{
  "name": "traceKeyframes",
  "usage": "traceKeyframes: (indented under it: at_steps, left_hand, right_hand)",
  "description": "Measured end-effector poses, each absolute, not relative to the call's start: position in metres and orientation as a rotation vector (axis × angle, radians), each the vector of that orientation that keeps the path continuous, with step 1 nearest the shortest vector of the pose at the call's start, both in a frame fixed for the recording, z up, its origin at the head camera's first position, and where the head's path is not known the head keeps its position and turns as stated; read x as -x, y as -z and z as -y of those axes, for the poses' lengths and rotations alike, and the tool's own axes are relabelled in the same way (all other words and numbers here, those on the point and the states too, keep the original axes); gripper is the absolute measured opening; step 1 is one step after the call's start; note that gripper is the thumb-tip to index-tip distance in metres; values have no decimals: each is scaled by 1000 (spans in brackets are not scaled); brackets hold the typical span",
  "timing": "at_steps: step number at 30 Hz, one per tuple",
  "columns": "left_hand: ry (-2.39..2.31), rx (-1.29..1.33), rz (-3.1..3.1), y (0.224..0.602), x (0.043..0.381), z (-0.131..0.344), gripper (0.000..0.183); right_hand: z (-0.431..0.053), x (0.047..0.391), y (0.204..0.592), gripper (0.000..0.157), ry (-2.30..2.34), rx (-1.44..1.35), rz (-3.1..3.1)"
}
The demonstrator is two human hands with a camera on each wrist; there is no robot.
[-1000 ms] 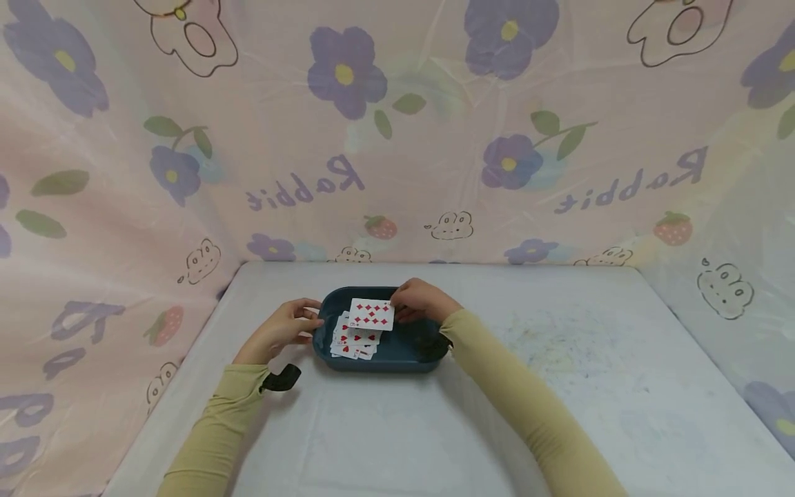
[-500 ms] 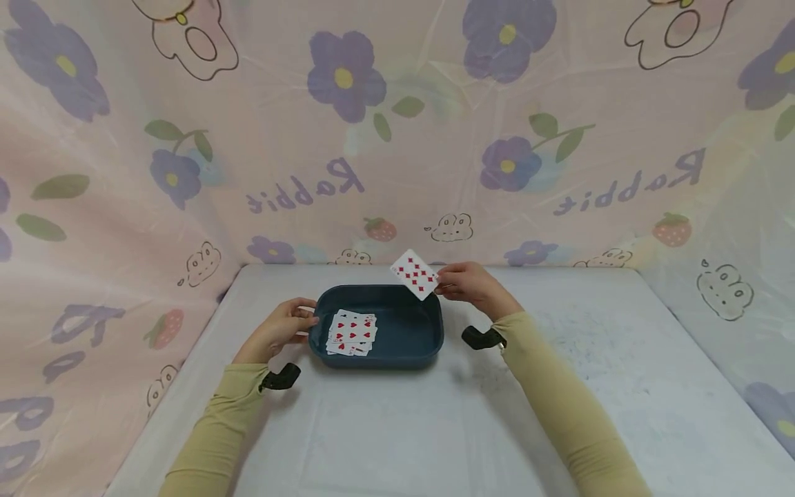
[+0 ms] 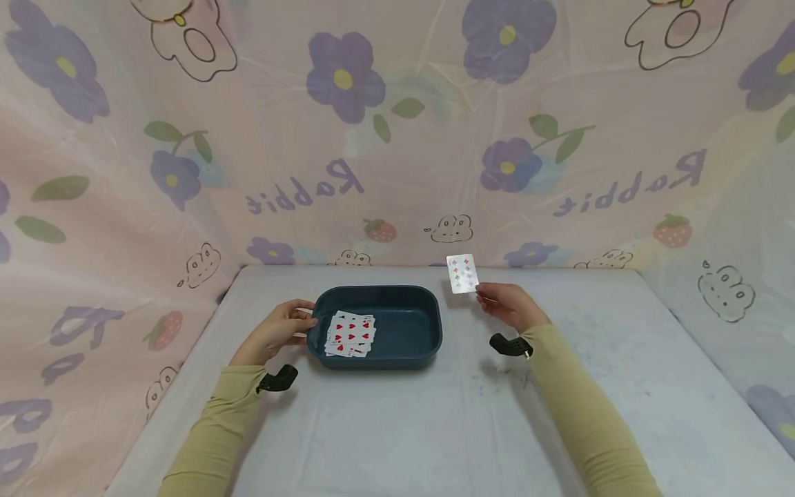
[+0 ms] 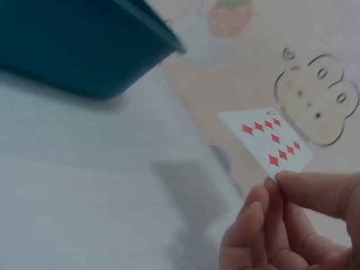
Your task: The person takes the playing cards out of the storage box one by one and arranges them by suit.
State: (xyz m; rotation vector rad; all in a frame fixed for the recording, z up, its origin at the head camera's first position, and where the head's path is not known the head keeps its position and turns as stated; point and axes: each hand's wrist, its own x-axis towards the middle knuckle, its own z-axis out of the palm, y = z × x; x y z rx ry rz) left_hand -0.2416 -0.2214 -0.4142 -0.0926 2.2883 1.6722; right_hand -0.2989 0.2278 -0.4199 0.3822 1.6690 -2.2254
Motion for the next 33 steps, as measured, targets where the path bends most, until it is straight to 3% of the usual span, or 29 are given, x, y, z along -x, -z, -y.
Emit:
traceKeyframes:
  at_steps: [11,22,33]
  left_hand:
    - [-1686,116,-2279,416,243,220,36]
    - [-1702,113,-2261,417,242,220,36]
    - [-1725,116,-2260,418,244,219,36]
  right_hand:
    - [-218,292,433,8,2182,-538,-1662]
    - [-211,295,441,32,2197,-597,-1601]
    - [-206,293,442,41,2162,-570,-1699]
